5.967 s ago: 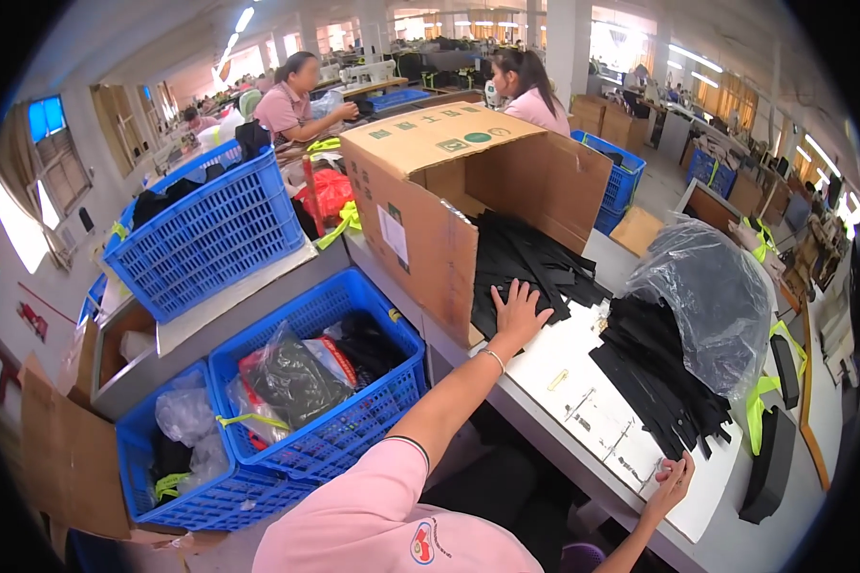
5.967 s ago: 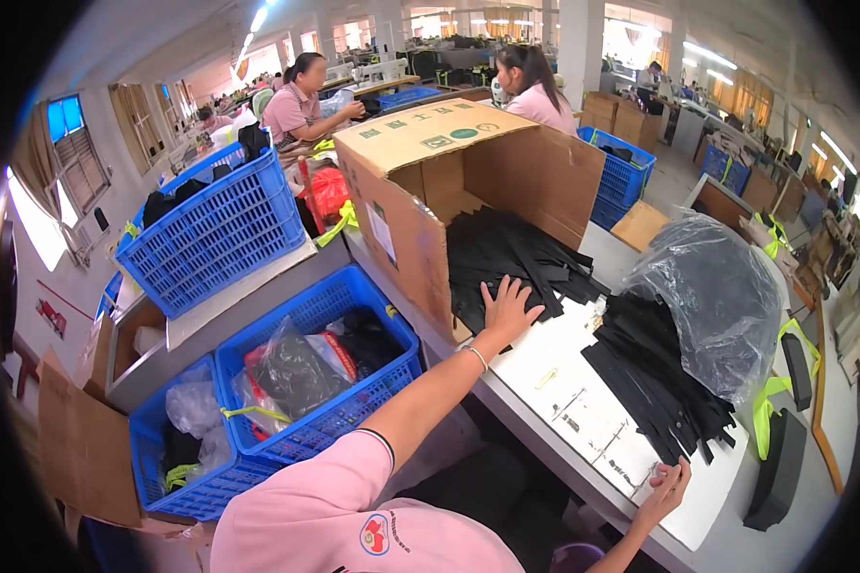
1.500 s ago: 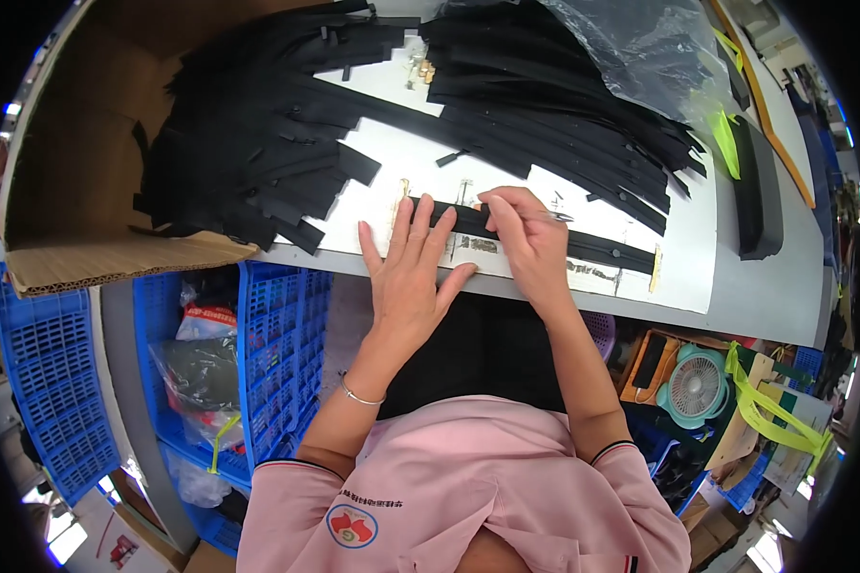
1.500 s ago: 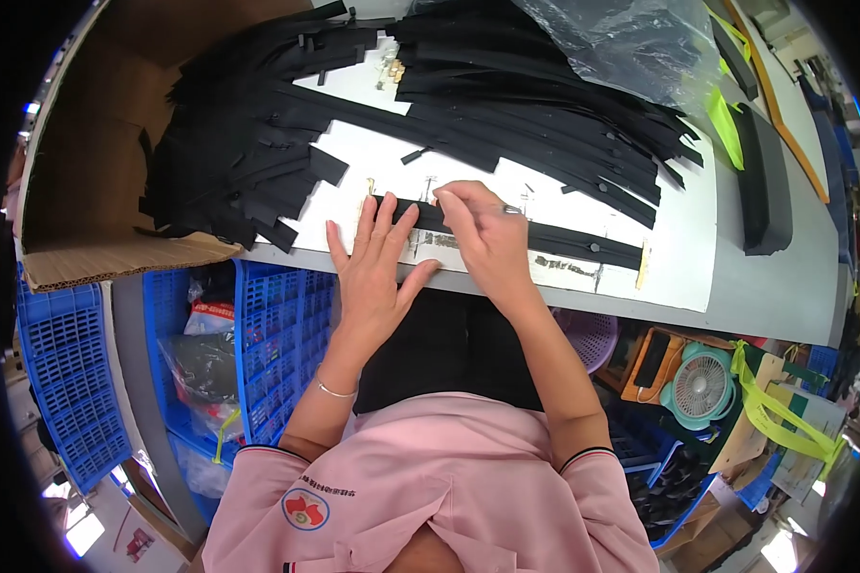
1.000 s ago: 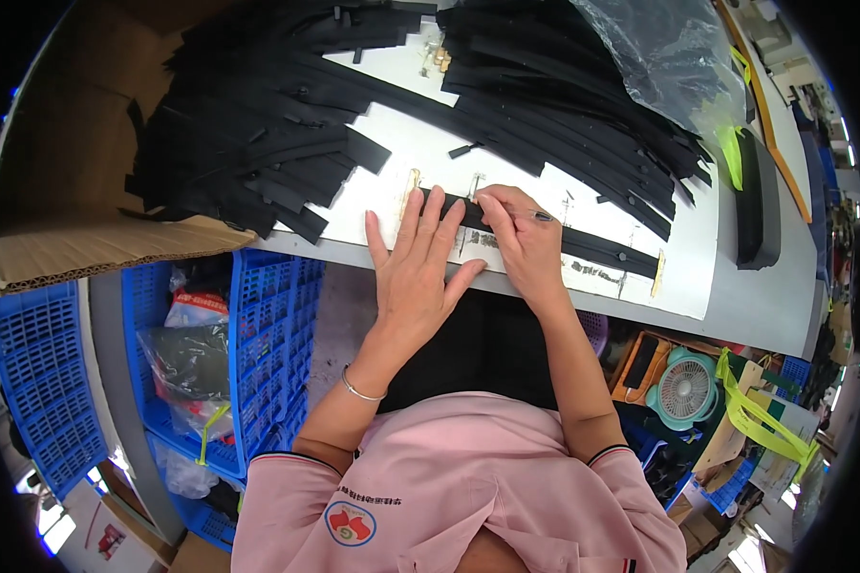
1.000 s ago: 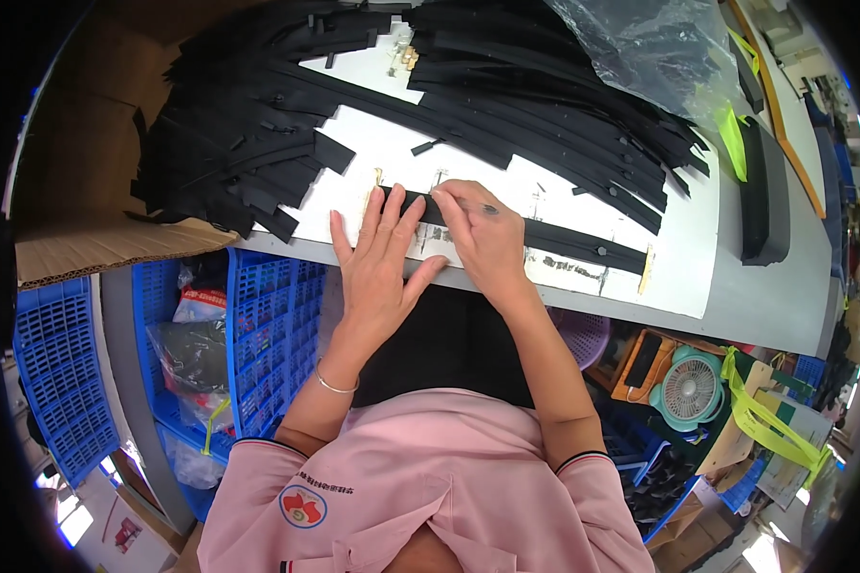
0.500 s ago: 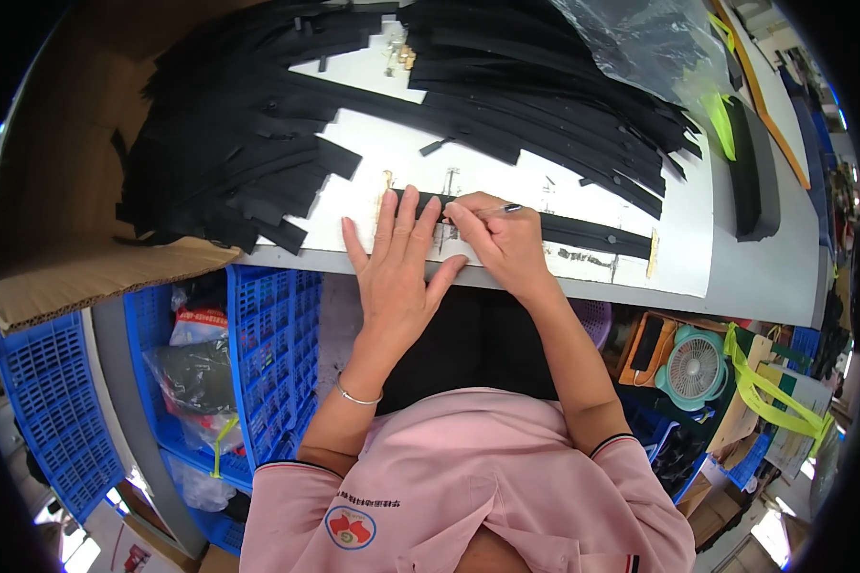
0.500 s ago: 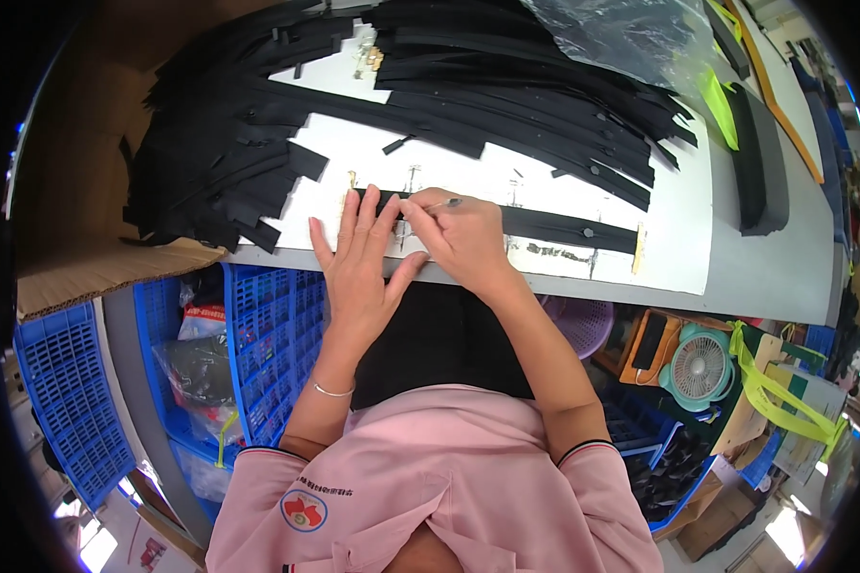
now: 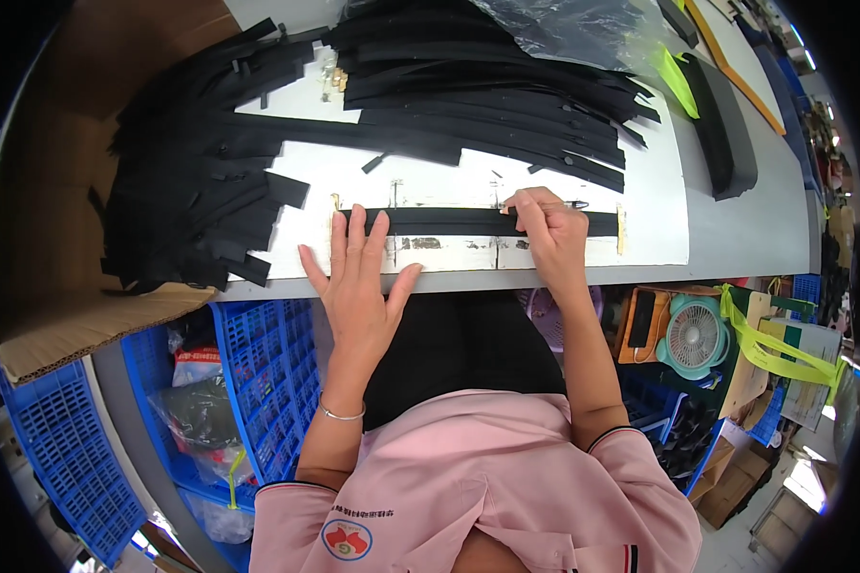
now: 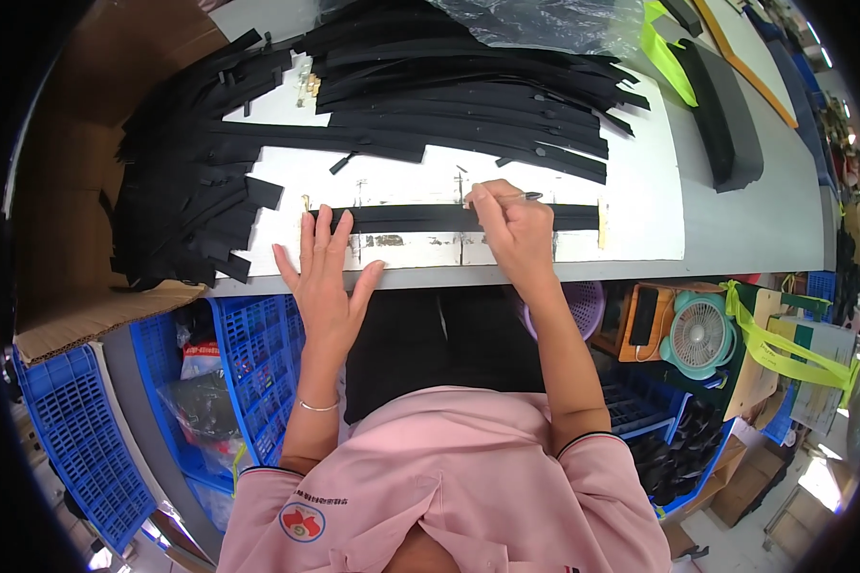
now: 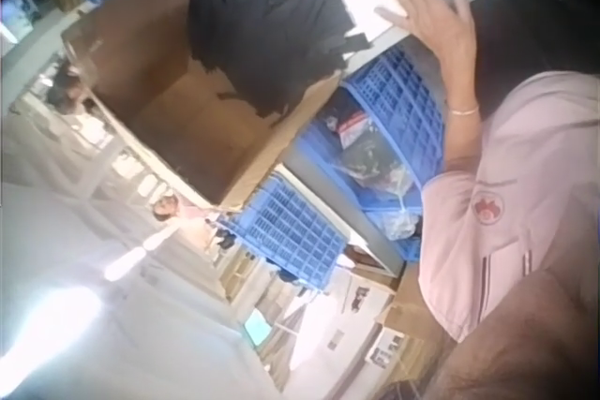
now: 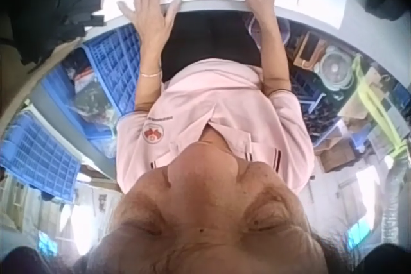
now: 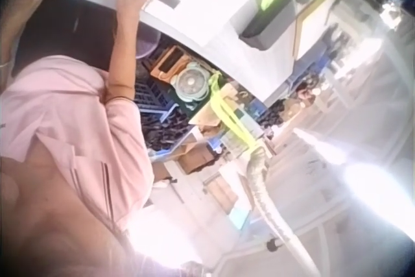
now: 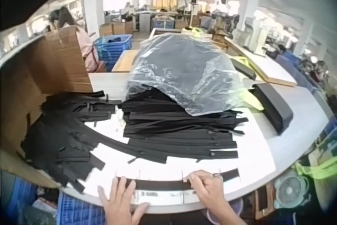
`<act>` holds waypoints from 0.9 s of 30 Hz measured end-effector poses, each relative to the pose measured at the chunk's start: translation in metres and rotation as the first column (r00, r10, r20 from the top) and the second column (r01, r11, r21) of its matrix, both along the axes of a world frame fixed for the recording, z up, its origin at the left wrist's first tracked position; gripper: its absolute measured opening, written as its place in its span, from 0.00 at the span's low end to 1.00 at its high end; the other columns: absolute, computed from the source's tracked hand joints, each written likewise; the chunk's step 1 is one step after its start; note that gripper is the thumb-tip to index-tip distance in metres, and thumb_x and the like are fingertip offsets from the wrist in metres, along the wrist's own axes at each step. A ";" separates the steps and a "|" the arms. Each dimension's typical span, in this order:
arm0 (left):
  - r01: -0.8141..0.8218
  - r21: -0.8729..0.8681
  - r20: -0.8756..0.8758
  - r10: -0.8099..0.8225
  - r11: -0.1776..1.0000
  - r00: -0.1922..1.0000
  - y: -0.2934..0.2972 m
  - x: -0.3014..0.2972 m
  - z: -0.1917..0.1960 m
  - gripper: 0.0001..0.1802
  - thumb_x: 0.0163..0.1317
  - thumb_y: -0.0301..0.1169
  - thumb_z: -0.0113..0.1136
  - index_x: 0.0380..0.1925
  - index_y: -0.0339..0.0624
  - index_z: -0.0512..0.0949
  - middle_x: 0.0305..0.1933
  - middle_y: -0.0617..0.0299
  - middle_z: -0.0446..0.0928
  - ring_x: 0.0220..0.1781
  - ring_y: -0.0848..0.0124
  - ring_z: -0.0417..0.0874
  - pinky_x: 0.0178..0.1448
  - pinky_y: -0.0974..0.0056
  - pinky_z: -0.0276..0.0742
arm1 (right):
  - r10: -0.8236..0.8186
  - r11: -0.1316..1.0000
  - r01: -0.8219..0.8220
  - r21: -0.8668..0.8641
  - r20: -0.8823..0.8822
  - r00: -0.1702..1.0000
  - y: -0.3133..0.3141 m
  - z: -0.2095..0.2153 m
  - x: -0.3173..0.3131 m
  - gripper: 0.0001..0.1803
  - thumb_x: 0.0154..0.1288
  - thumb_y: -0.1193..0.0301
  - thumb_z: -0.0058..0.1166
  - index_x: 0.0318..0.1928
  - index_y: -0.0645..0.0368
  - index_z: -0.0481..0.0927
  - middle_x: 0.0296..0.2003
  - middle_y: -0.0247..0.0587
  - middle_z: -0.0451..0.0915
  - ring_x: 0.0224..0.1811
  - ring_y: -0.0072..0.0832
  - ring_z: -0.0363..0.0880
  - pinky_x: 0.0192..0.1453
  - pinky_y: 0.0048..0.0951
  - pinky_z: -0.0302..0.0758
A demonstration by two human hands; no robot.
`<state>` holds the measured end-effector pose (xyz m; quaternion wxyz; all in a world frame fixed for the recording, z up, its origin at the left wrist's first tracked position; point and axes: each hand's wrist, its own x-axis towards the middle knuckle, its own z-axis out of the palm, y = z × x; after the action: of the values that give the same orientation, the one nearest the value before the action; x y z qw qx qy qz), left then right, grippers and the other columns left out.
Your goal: Mark black zipper or fabric strips using a template and a pen on a workbench.
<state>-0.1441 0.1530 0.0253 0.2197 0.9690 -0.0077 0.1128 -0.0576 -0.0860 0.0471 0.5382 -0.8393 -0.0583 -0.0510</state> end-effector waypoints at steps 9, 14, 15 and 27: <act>0.022 -0.013 -0.026 -0.022 1.000 0.999 0.000 0.001 0.007 0.39 0.68 0.47 0.68 0.75 0.45 0.70 0.81 0.50 0.64 0.86 0.50 0.56 0.83 0.31 0.27 | 0.018 1.000 -0.016 -0.014 0.157 0.987 0.001 -0.015 0.002 0.13 0.73 0.73 0.59 0.32 0.71 0.86 0.30 0.41 0.89 0.22 0.24 0.82 0.28 0.24 0.73; 0.087 -0.124 0.048 -0.081 0.988 0.996 -0.032 0.009 0.014 0.37 0.68 0.43 0.69 0.74 0.45 0.71 0.81 0.51 0.65 0.85 0.51 0.58 0.85 0.35 0.34 | 0.023 0.999 -0.015 -0.051 0.165 0.986 0.000 -0.019 0.002 0.12 0.73 0.71 0.60 0.33 0.69 0.87 0.29 0.40 0.89 0.22 0.26 0.83 0.28 0.25 0.74; 0.168 -0.193 0.078 -0.155 0.967 0.985 -0.041 0.012 0.015 0.36 0.68 0.41 0.69 0.74 0.46 0.71 0.81 0.52 0.65 0.85 0.53 0.58 0.86 0.37 0.37 | 0.023 0.998 -0.013 -0.059 0.172 0.985 0.001 -0.019 0.002 0.12 0.73 0.71 0.61 0.34 0.68 0.87 0.29 0.40 0.88 0.22 0.26 0.83 0.28 0.25 0.74; 0.185 -0.195 0.140 -0.159 0.963 0.977 -0.069 0.024 0.005 0.18 0.67 0.32 0.68 0.57 0.44 0.86 0.65 0.59 0.80 0.69 0.60 0.75 0.81 0.43 0.55 | 0.116 0.993 -0.113 -0.028 0.170 0.979 -0.006 -0.013 -0.001 0.11 0.71 0.72 0.61 0.31 0.66 0.87 0.27 0.38 0.88 0.21 0.28 0.83 0.27 0.27 0.75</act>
<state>-0.1197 0.0838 0.0299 0.3272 0.9277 -0.0937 0.1531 -0.0583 -0.0925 0.0341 0.5254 -0.8320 -0.1532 -0.0912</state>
